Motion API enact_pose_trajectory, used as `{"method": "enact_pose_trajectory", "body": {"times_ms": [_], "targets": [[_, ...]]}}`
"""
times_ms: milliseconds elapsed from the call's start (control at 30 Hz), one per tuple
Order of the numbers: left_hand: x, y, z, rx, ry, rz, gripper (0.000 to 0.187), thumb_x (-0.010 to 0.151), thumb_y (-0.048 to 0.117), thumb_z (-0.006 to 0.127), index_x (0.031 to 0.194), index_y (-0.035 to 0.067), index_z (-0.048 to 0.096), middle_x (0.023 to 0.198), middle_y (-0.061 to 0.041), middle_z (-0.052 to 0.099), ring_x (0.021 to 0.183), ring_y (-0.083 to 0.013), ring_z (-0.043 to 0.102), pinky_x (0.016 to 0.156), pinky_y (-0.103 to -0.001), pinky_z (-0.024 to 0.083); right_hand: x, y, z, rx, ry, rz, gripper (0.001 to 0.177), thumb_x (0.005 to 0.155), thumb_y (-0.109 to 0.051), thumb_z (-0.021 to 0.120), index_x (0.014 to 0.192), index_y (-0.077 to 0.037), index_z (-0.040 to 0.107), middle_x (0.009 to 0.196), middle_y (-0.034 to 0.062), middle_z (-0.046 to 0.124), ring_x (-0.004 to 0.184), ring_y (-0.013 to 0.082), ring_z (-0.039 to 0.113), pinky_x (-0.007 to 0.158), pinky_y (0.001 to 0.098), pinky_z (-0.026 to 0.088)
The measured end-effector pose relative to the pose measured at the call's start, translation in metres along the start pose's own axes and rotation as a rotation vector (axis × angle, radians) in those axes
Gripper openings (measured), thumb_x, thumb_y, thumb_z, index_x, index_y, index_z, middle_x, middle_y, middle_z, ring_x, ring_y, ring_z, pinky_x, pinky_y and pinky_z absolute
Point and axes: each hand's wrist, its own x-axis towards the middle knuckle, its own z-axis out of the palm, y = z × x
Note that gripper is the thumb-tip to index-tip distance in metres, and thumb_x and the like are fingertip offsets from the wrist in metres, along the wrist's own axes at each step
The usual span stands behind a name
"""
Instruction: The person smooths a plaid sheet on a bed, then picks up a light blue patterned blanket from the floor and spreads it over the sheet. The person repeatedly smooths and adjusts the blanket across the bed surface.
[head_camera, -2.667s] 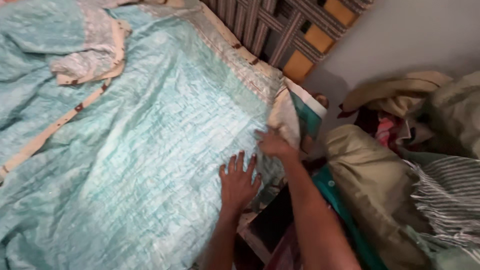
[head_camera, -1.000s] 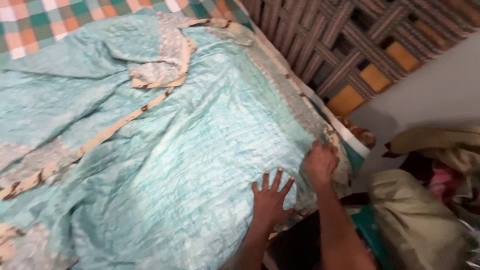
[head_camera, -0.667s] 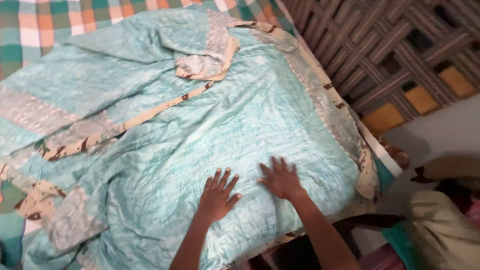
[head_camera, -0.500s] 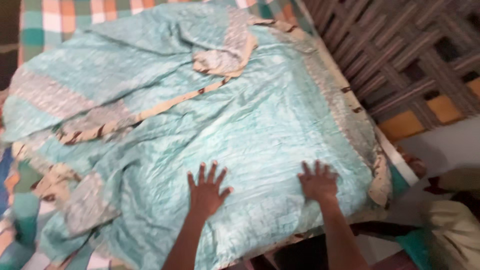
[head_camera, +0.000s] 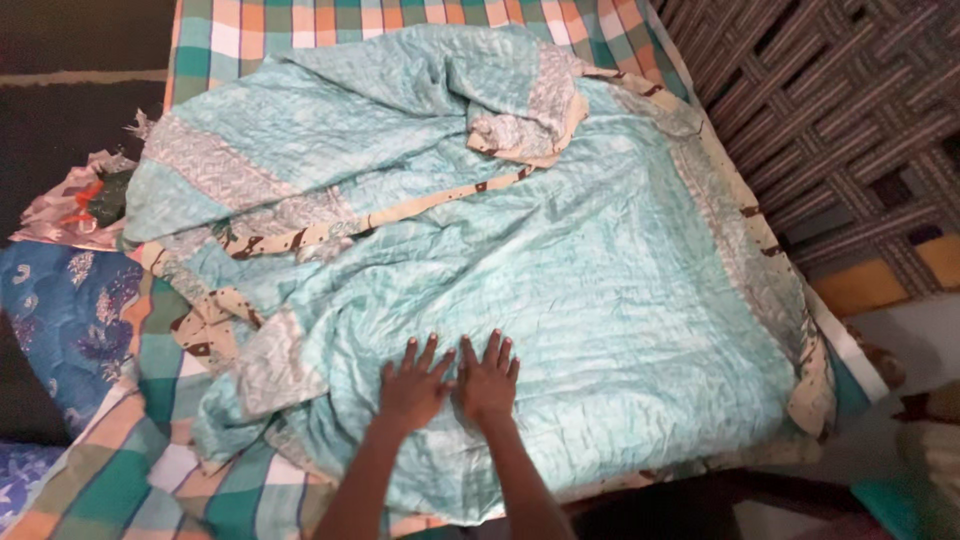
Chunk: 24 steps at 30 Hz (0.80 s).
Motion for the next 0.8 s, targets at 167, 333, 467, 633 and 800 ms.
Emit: {"method": "enact_pose_trajectory", "body": {"times_ms": [167,333,467,633,800], "targets": [[-0.029,-0.069,0.007,0.107,0.199,0.214,0.059,0.099,0.043,0.056,0.155,0.032,0.040,0.164,-0.006,0.032,0.148,-0.0325,0.033,0.115,-0.071,0.022,-0.022,-0.004,-0.046,-0.126,-0.078,0.132,0.062,0.103,-0.050,0.041,0.160,-0.034,0.023,0.169,0.0172,0.012,0.157,0.0381,0.011,0.120,0.0670,0.013],[-0.016,-0.075,0.004,-0.679,-0.015,0.127,0.033,0.103,0.037,0.057,0.127,0.018,0.070,0.138,-0.011,0.070,0.130,-0.0330,0.064,0.112,-0.050,0.052,-0.050,-0.065,-0.023,-0.228,-0.044,0.261,0.057,0.107,-0.047,0.039,0.160,-0.030,0.031,0.167,0.0206,0.025,0.156,0.0419,0.021,0.124,0.0636,0.016],[-0.046,-0.116,-0.036,-0.134,0.126,0.355,0.023,0.096,0.022,0.060,0.112,0.012,0.074,0.130,-0.012,0.069,0.129,-0.0341,0.059,0.113,-0.053,0.046,-0.072,-0.156,0.022,-0.091,0.090,0.187,0.061,0.098,-0.042,0.046,0.154,-0.021,0.039,0.160,0.0254,0.028,0.148,0.0447,0.025,0.113,0.0662,0.018],[-0.084,-0.189,-0.092,-0.055,0.553,0.302,0.037,0.089,0.025,0.066,0.124,0.011,0.068,0.141,-0.016,0.056,0.136,-0.0356,0.048,0.111,-0.060,0.038,-0.086,-0.203,0.015,-0.077,0.168,0.406,0.054,0.099,-0.044,0.047,0.150,-0.024,0.049,0.158,0.0208,0.037,0.148,0.0418,0.033,0.117,0.0660,0.021],[-0.102,-0.236,-0.086,-0.179,0.282,0.057,0.064,0.098,0.045,0.061,0.153,0.024,0.039,0.162,-0.016,0.030,0.146,-0.0446,0.027,0.112,-0.061,0.028,-0.110,-0.266,0.012,-0.086,0.315,0.370,0.057,0.097,-0.049,0.049,0.149,-0.024,0.050,0.156,0.0174,0.040,0.146,0.0402,0.036,0.120,0.0638,0.020]]}}
